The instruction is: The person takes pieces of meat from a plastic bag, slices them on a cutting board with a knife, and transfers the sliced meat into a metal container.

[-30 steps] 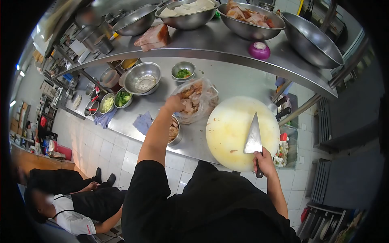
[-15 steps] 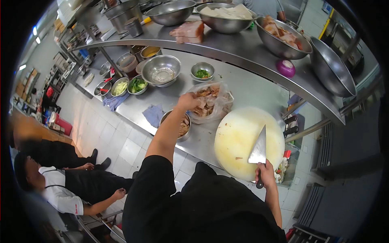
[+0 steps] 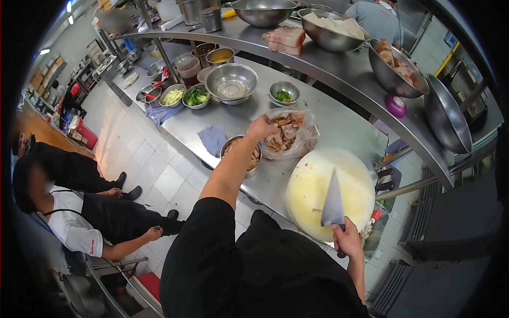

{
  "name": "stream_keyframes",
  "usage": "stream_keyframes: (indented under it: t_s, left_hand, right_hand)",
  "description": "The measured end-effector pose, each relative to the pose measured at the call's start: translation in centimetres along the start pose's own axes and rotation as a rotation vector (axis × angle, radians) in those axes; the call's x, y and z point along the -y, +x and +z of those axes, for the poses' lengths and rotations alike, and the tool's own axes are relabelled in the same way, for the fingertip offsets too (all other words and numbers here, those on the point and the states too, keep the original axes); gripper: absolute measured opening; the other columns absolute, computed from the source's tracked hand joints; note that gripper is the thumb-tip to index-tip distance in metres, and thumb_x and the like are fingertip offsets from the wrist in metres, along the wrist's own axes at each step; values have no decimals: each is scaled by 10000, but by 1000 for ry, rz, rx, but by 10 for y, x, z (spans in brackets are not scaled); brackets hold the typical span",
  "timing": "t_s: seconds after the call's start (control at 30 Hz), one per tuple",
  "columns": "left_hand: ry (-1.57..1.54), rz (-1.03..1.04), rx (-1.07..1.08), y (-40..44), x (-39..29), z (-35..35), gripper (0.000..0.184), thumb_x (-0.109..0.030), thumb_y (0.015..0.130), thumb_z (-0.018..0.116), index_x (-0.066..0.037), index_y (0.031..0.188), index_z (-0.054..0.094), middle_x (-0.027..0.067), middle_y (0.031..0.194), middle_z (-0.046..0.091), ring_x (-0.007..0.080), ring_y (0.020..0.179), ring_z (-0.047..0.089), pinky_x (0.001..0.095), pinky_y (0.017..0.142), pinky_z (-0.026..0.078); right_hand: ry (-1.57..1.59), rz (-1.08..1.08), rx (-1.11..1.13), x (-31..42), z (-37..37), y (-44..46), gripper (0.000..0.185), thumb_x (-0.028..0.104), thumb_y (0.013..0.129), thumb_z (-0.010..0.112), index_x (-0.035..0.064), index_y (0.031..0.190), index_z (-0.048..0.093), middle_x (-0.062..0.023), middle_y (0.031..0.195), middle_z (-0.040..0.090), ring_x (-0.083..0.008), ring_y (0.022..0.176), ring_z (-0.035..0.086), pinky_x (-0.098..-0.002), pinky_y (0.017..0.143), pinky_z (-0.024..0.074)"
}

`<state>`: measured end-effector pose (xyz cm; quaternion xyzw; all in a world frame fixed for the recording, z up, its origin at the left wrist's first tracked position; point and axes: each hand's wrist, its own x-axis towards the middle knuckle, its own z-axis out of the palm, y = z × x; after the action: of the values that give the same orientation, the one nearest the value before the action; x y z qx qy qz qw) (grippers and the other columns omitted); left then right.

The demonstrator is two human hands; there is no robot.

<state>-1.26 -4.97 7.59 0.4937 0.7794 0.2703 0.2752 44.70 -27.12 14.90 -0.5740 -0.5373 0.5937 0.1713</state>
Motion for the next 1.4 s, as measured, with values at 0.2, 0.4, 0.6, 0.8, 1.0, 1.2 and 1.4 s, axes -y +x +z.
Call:
stream_keyframes:
  t_s: [0.2, 0.4, 0.6, 0.8, 1.0, 1.2, 1.4]
  left_hand:
    - [-40, 9, -35, 5, 4, 11, 606, -409, 708, 856, -61, 1197, 775, 190, 1166, 775, 330, 1067, 747, 401, 952, 579]
    - [-483, -65, 55, 0, -2, 2, 375, -266, 864, 782, -56, 1173, 805, 82, 966, 771, 191, 801, 731, 322, 736, 587]
    - [-917, 12, 596, -67, -43, 4, 409, -246, 976, 735, 4, 1298, 711, 54, 925, 734, 130, 635, 650, 270, 556, 499]
    - [-321, 46, 831, -172, -107, 83, 411, -378, 982, 757, -17, 1178, 737, 117, 949, 716, 226, 777, 721, 375, 687, 583]
    - [161, 770, 24, -210, -90, 128, 329, -286, 898, 801, -43, 1108, 730, 185, 1073, 696, 392, 1032, 664, 491, 881, 543]
    - [-61, 939, 346, -212, -69, 129, 276, -138, 875, 739, -74, 1143, 721, 159, 1101, 674, 377, 1043, 623, 474, 918, 523]
    - [65, 858, 206, -232, -86, 132, 256, -50, 854, 677, -74, 1106, 711, 167, 1041, 662, 394, 1040, 622, 490, 887, 544]
  right_hand:
    - [-338, 110, 214, 34, -3, -2, 243, 207, 1049, 641, -25, 1075, 572, -73, 673, 628, -144, 461, 591, -329, 432, 466]
    - [-310, 154, -3, 4, -37, 1, 285, 226, 1045, 631, -50, 1103, 594, -114, 694, 651, -184, 480, 645, -359, 453, 502]
    - [-429, 5, -250, 10, -50, -10, 278, 211, 1002, 612, -46, 1108, 601, -145, 734, 682, -225, 525, 677, -400, 538, 540]
    - [-591, 86, -156, 38, -34, -17, 327, 255, 1021, 552, -5, 1211, 603, -230, 917, 747, -376, 796, 742, -507, 785, 568]
    - [-778, -1, -186, 52, -33, -35, 340, 240, 1040, 526, 21, 1296, 569, -265, 1013, 752, -470, 1021, 710, -580, 909, 524]
    - [-938, 46, -50, 53, -19, -17, 303, 153, 1015, 515, -37, 1246, 563, -291, 962, 748, -472, 944, 739, -566, 841, 566]
    - [-1060, 51, 86, 89, -25, -33, 276, 89, 959, 527, -65, 1183, 571, -276, 961, 757, -446, 932, 759, -536, 832, 590]
